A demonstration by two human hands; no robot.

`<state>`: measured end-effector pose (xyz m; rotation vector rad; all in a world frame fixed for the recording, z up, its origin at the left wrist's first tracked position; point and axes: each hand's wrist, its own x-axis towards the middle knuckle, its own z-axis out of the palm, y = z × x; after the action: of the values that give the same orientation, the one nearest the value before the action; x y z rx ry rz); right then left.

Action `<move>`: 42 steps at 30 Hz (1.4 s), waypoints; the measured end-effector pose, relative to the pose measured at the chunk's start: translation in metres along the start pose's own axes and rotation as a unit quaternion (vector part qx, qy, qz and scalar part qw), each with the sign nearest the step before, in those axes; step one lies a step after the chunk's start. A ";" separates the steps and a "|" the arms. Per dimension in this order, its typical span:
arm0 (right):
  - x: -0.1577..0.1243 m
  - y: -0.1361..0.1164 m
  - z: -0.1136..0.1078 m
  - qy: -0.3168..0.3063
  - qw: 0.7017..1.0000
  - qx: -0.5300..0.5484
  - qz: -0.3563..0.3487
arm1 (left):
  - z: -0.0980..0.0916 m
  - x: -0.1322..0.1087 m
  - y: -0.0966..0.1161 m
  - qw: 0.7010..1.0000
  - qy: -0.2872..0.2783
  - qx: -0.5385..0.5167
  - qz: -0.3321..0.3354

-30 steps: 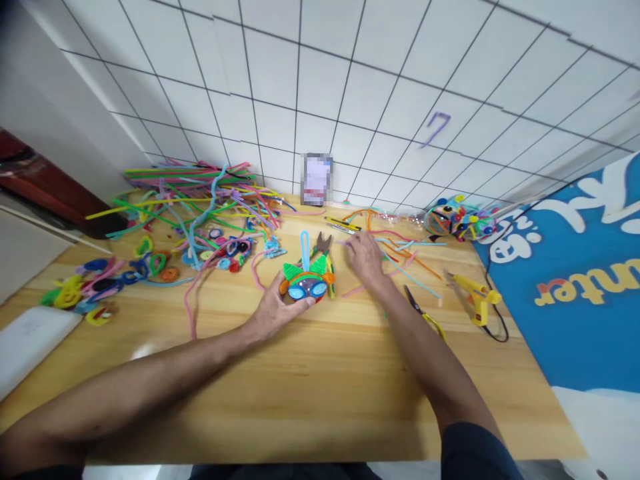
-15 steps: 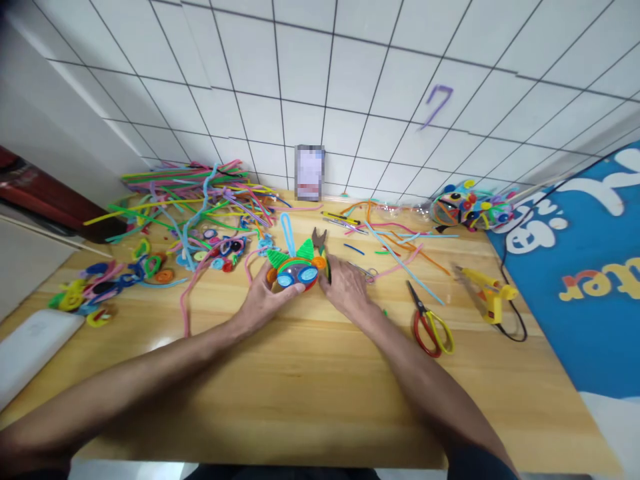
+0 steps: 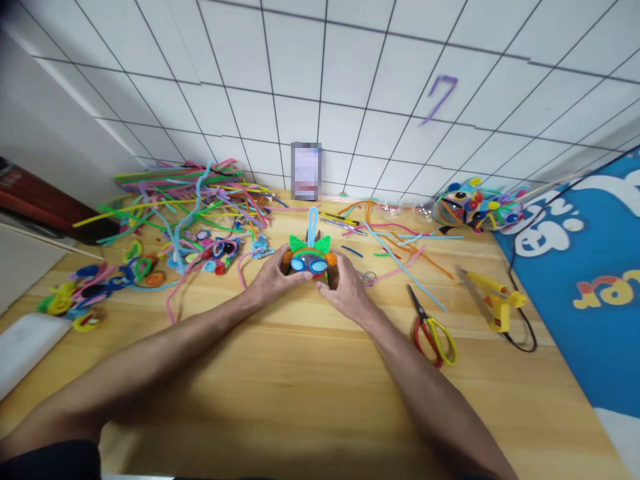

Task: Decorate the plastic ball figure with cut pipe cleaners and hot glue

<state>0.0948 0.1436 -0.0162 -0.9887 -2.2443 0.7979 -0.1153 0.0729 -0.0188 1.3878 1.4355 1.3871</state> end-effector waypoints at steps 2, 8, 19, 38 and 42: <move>0.000 0.000 0.001 0.005 0.999 0.037 0.032 | 0.001 -0.001 -0.003 1.000 -0.005 -0.022 0.001; 0.001 -0.001 0.000 0.014 0.997 0.070 0.041 | -0.004 -0.003 0.002 1.000 -0.010 0.011 0.012; -0.001 -0.003 -0.003 0.022 0.998 0.060 0.017 | -0.007 -0.008 0.004 0.997 -0.018 0.071 0.005; -0.002 0.003 0.003 0.039 0.997 0.067 -0.008 | -0.007 -0.009 0.001 0.999 -0.025 0.022 -0.005; -0.004 0.000 -0.001 0.130 0.986 0.049 -0.090 | -0.006 -0.009 0.000 0.999 -0.021 0.035 -0.005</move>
<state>0.0984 0.1410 -0.0165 -0.7813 -2.0159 0.6535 -0.1196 0.0624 -0.0192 1.4427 1.4761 1.3048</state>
